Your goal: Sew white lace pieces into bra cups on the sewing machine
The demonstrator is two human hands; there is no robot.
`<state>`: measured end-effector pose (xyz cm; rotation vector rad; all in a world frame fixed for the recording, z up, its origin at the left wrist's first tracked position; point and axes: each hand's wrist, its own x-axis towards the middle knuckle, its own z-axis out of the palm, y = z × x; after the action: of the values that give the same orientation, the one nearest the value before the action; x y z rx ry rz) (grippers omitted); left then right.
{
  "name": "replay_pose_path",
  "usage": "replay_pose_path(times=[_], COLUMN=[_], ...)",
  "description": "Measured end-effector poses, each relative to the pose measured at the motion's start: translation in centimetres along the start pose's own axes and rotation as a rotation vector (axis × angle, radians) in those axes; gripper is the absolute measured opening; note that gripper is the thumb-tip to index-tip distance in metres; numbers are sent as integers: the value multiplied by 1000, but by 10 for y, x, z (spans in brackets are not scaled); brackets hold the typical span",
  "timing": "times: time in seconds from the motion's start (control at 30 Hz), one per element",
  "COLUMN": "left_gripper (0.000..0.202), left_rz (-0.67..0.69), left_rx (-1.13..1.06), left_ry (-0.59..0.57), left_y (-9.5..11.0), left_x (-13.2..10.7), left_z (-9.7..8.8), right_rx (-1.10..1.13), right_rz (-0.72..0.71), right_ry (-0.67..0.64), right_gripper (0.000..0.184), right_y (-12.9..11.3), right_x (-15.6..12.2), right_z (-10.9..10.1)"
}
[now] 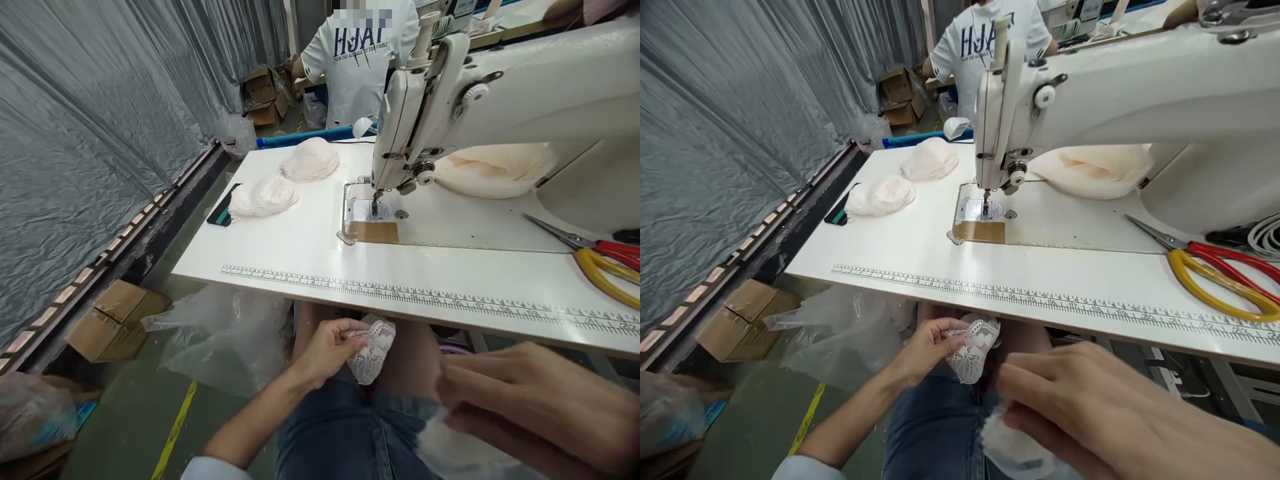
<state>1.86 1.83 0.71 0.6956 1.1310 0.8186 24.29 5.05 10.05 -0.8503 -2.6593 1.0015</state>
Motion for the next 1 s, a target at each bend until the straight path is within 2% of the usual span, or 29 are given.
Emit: replay_pose_path(times=[0.07,0.1,0.2,0.33,0.63,0.7,0.8,0.9,1.0], left_gripper=[60,56,40,30,30,32,46,59,61], left_rz=[2,-3,-50,-108,-221,-204,-142,-165,-235], left_rx=[-15,-18,-19,-31,-24,2,106,98,54], left_ry=[-59,-94,-208,-291,-313,-290,-217,-196,-213], left_y=[3,5,11,15,14,11,3,-5,-6], left_x=[-6,-9,-18,-23,-23,-25,-26,-26,-26], left_z=[1,0,-1,-7,-19,-18,-15,-16,-23], right_rx=[59,77,48,25,-24,-36,-35,48,248], right_rz=[0,-13,-34,-33,-13,-8,8,53,124], right_ry=[-146,-161,-58,-46,-64,-66,-75,-95,-162], right_gripper=[22,21,25,26,25,24,23,21,23], right_y=[-5,-3,13,26,25,24,22,25,33], right_x=[15,23,43,54,54,55,55,51,43], right_z=[17,24,44,59,68,71,74,73,70])
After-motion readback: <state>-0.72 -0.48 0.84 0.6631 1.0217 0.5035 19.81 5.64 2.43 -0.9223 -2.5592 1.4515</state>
